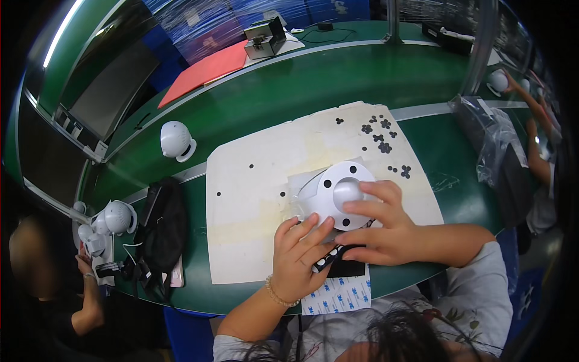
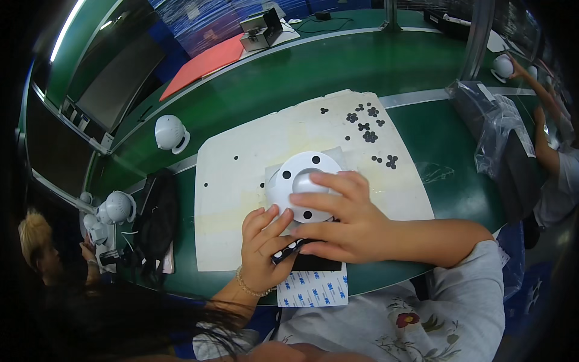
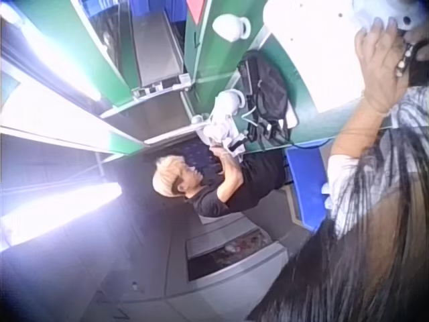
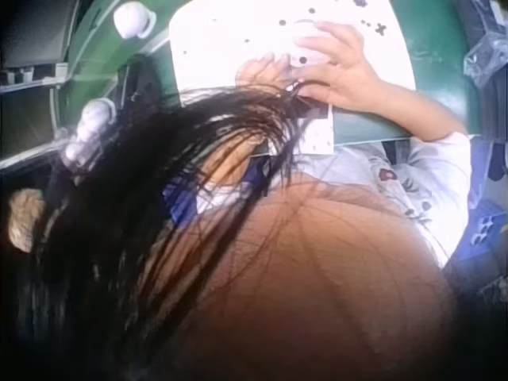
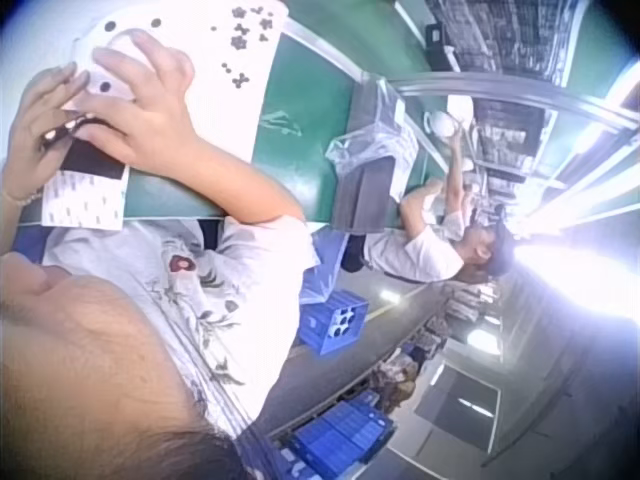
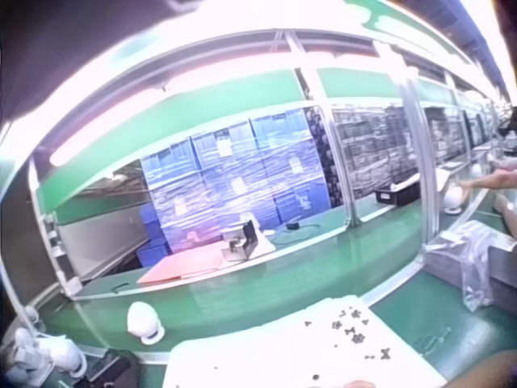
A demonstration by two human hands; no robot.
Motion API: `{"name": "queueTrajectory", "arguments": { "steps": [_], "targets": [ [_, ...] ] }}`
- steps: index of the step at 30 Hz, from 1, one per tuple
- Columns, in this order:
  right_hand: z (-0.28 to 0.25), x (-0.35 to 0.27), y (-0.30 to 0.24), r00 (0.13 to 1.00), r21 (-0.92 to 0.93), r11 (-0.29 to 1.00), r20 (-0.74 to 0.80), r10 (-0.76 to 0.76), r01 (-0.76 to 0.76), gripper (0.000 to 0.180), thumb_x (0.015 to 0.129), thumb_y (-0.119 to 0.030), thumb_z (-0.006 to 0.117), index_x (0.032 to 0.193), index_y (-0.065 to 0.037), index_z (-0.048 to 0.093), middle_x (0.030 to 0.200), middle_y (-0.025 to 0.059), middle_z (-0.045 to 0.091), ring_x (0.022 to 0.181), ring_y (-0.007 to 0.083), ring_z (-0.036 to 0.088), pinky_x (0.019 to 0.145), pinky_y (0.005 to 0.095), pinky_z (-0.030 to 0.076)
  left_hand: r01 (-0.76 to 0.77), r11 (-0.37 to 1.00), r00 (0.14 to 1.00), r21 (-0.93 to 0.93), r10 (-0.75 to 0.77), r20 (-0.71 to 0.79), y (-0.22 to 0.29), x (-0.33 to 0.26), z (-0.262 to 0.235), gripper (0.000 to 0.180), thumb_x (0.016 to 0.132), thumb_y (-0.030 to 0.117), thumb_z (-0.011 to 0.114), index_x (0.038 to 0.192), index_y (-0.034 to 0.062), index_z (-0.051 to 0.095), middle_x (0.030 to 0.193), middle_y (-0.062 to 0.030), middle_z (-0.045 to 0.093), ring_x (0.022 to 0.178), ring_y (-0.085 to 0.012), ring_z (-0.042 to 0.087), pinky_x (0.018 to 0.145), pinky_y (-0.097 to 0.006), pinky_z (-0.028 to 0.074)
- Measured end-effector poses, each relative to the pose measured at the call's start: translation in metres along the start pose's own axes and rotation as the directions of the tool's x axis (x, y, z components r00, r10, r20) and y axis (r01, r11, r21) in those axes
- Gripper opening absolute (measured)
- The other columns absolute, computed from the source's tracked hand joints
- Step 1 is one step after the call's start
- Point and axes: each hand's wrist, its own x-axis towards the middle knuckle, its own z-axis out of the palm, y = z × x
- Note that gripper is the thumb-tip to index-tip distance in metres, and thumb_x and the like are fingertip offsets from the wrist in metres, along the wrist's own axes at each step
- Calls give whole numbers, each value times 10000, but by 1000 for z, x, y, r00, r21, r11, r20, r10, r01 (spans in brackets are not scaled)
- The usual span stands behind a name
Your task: The person assembles white dome-shaped electronic devices by hand. They pick up a white dome casing, place it on a work mat, and insert small black circular components into the holes on the underside of the casing. The person repeats this process for multiple units, placing the finished casings into a blue bin.
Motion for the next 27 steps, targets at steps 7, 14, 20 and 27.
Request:
{"name": "queueTrajectory", "arguments": {
  "steps": [7, 14, 20, 27],
  "targets": [
    [-2, -6, -3, 987, 40, 987, -54, -153, 155, 119, 716, -157, 646, 829, -143, 611, 1181, 30, 499, 1164, 278, 357, 898, 404, 273, 12, 1000, 1000, -4, -12, -2, -2, 0, -2, 234, 612, 60, 644, 836, 108, 601, 1195, -59, 532, 1149, -226, 434, 937, -430, 289],
    [-17, -15, 26, 883, 332, 819, 129, 452, -468, 100, 829, -176, 559, 848, -79, 571, 1268, 139, 399, 1242, 355, 256, 999, 451, 205, 13, 1000, 1000, -13, -13, -2, 2, 1, -1, 271, 584, 30, 702, 825, 93, 596, 1155, -89, 552, 1146, -266, 435, 933, -432, 309],
    [-17, -15, 28, 886, 351, 814, 161, 435, -463, 107, 832, -185, 558, 841, -79, 570, 1274, 138, 395, 1248, 355, 248, 996, 447, 209, 23, 1000, 1000, -7, -23, 17, 2, 1, -2, 247, 597, 45, 700, 820, 85, 603, 1153, -94, 553, 1150, -269, 431, 930, -436, 314],
    [-16, -14, 27, 901, 319, 843, 149, 407, -434, 107, 828, -190, 564, 839, -83, 571, 1267, 135, 403, 1241, 351, 261, 988, 444, 221, 25, 1000, 1000, 2, -25, 19, 1, 0, -2, 224, 603, 54, 698, 809, 81, 616, 1145, -90, 558, 1151, -262, 432, 930, -436, 312]
  ]
}}
